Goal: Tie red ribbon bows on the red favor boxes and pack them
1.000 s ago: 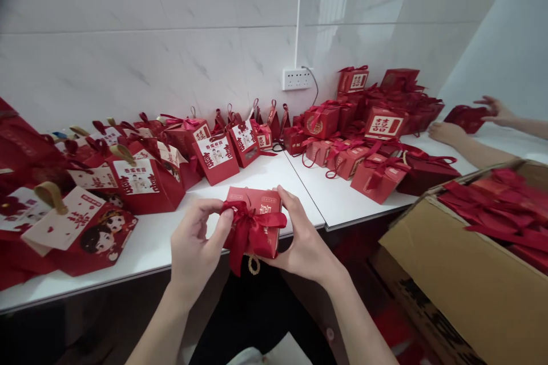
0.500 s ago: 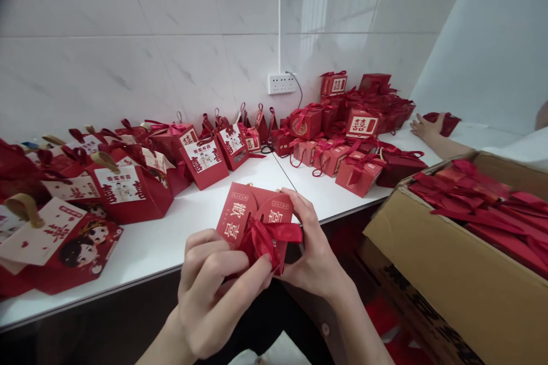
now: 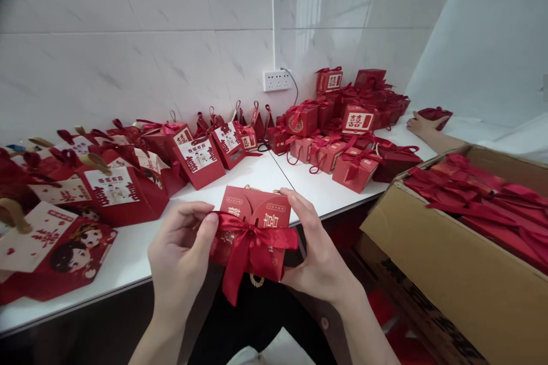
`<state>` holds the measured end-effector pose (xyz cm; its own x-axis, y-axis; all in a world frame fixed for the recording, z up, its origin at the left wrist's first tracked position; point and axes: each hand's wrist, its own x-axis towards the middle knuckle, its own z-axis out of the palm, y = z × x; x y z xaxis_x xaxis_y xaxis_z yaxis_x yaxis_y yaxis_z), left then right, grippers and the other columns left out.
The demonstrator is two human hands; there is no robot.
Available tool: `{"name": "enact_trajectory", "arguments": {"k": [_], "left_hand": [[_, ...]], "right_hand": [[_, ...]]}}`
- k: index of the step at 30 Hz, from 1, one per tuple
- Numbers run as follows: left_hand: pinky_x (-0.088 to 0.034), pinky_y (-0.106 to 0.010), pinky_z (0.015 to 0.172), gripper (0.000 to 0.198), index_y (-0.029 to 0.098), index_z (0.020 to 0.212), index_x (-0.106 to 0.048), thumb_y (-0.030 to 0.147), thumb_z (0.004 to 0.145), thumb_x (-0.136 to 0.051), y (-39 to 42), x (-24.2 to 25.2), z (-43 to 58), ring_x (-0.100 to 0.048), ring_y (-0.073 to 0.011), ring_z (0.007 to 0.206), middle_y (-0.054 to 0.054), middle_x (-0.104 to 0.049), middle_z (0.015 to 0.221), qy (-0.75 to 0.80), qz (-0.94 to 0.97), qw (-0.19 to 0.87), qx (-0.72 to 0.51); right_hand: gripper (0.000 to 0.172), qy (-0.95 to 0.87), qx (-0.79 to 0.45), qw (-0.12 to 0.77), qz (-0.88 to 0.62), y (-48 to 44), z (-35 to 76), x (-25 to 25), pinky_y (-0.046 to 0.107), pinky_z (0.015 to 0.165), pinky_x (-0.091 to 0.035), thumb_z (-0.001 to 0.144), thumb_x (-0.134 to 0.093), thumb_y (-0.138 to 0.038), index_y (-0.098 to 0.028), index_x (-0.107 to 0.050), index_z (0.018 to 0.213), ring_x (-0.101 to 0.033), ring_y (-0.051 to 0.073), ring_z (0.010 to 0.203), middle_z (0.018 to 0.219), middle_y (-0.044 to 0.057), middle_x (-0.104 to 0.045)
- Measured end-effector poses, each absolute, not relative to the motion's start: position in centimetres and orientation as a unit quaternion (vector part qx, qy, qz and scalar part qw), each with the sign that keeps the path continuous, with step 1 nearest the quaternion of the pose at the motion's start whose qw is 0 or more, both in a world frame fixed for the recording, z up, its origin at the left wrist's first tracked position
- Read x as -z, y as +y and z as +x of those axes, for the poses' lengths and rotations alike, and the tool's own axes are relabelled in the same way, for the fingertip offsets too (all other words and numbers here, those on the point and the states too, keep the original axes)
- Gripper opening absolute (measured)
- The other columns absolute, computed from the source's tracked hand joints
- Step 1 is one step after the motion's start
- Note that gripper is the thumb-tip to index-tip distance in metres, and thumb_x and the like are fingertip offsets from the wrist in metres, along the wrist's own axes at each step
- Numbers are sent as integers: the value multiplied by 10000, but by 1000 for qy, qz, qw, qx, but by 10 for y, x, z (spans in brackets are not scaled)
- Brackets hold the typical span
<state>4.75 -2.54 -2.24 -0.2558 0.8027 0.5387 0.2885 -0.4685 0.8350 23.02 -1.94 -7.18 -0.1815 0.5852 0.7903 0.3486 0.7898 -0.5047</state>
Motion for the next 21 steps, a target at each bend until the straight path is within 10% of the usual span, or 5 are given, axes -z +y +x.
{"name": "enact_trajectory", "arguments": {"k": [10,21], "left_hand": [[-370,-201,580,222,194,818,-577,395,856,-493,-14,31,28,-414,-97,615,31,-431,644,405,529,398,-630],[-439,-184,645,82,201,784,-528,171,858,-544,-25,19,40,-523,-90,730,18,-534,762,423,650,201,-599]], "right_hand": [[1019,-755,-124,560,-317,-19,234,70,435,1120,-344,669,-779,-166,-313,-164,1468,-344,259,1353,1468,42,-342],[1036,-760,-113,550,-327,-18,234,72,455,1121,-333,650,-795,-175,-303,-170,1465,-349,276,1349,1472,67,-335]]}}
